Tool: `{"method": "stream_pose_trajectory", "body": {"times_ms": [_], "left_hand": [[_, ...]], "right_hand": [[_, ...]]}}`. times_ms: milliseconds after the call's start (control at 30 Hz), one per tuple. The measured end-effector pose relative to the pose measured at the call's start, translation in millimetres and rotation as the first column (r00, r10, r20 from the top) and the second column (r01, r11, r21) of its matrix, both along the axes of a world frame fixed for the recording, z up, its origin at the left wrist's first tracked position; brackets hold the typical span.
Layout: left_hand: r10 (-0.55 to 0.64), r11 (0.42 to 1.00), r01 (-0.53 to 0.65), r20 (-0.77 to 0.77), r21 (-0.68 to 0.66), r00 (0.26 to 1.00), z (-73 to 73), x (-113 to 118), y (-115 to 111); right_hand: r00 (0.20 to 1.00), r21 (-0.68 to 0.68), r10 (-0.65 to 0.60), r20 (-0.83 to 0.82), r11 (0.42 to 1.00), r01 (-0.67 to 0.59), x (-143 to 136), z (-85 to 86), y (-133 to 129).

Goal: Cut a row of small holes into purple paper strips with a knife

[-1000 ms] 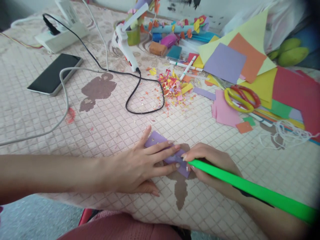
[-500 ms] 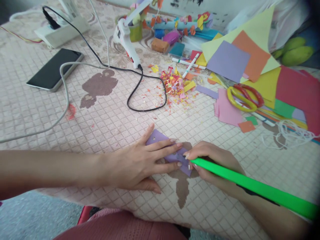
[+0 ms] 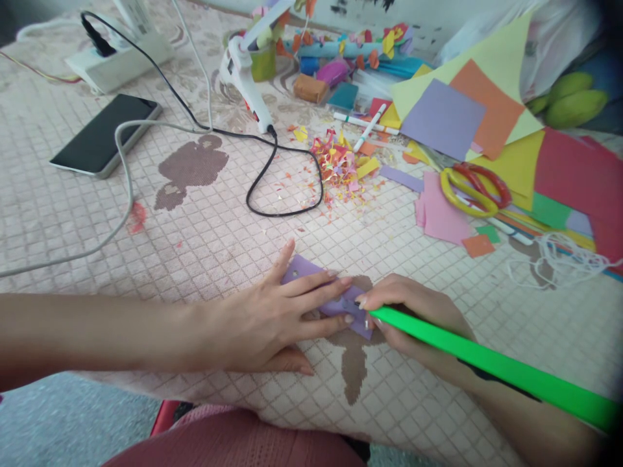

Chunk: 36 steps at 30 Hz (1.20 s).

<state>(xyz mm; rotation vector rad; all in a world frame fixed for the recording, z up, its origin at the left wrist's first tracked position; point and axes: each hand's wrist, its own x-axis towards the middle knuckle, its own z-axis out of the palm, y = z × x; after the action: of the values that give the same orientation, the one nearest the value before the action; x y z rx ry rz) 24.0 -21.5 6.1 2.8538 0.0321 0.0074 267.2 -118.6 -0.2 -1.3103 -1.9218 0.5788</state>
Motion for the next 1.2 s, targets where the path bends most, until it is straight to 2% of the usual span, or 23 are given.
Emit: {"method": "stream_pose_trajectory", "body": {"times_ms": [333, 700, 967, 1200], "left_hand": [[-0.065, 0.997, 0.066, 0.016, -0.043, 0.998, -1.7, -1.1, 5.6], [-0.017, 1.0, 0.017, -0.002, 0.007, 1.0, 2.9, 0.7, 0.2], [0.005, 0.998, -0.009, 0.063, 0.062, 0.998, -1.1, -0.8, -5.3], [-0.068, 0.996, 0.072, 0.064, -0.047, 0.996, 0.0, -2.2, 5.9]], "right_hand": [[1.0, -0.02, -0.004, -0.016, 1.0, 0.003, -0.9, 1.3, 0.0], [1.0, -0.015, -0.007, -0.017, 1.0, 0.007, -0.4, 0.9, -0.6], [1.0, -0.029, -0.009, -0.029, 1.0, 0.008, -1.9, 1.4, -0.5], [1.0, -0.022, -0.003, -0.022, 1.0, 0.002, -2.7, 4.1, 1.1]]}}
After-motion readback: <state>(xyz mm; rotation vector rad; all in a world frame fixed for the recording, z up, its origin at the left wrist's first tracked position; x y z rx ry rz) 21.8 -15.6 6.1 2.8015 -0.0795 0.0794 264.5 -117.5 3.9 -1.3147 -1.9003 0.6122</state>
